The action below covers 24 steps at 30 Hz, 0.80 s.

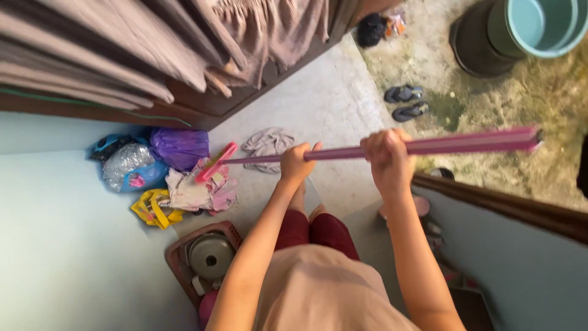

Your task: The recorder is sweeping the floor using a broom.

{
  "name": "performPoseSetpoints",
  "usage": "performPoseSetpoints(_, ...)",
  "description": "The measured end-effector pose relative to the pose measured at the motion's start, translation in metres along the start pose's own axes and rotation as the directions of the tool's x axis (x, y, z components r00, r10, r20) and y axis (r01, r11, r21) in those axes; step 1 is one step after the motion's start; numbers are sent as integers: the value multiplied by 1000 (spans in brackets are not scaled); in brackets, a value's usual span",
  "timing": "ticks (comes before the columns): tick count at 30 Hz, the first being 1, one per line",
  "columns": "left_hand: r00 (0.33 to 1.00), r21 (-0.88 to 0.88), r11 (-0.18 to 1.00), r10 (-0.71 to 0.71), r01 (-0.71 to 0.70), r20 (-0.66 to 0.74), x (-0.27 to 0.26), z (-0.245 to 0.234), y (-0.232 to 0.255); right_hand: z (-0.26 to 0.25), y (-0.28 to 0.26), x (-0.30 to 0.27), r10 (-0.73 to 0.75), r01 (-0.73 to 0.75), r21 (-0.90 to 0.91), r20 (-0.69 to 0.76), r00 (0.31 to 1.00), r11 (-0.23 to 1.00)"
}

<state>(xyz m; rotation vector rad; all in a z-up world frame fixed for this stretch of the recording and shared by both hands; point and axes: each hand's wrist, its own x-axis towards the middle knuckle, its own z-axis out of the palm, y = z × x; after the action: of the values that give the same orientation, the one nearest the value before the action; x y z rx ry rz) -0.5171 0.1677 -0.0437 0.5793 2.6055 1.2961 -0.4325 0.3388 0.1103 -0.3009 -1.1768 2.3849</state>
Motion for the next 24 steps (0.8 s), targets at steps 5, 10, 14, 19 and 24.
performPoseSetpoints(5, 998, -47, 999, 10, -12, -60, 26, 41, -67, 13, -1, 25, 20, -1, -237, 76, 997, 972)
performPoseSetpoints(10, 957, -299, 947, -25, 115, 289, 67, 100, -7, -20, -46, 29, 5, -107, -557, -181, 983, 823)
performPoseSetpoints(14, 973, -367, 919, 201, -146, 116, 108, 180, 59, -27, -97, 54, -144, 69, -561, -90, 986, 825)
performPoseSetpoints(19, 936, -431, 877, 310, -214, 166, 158, 193, 140, -6, -147, 79, -227, 223, -734, 96, 969, 642)
performPoseSetpoints(24, 929, -434, 856, 356, -282, 99, 153, 198, 203, -76, -218, 72, -405, 372, -607, 89, 910, 702)
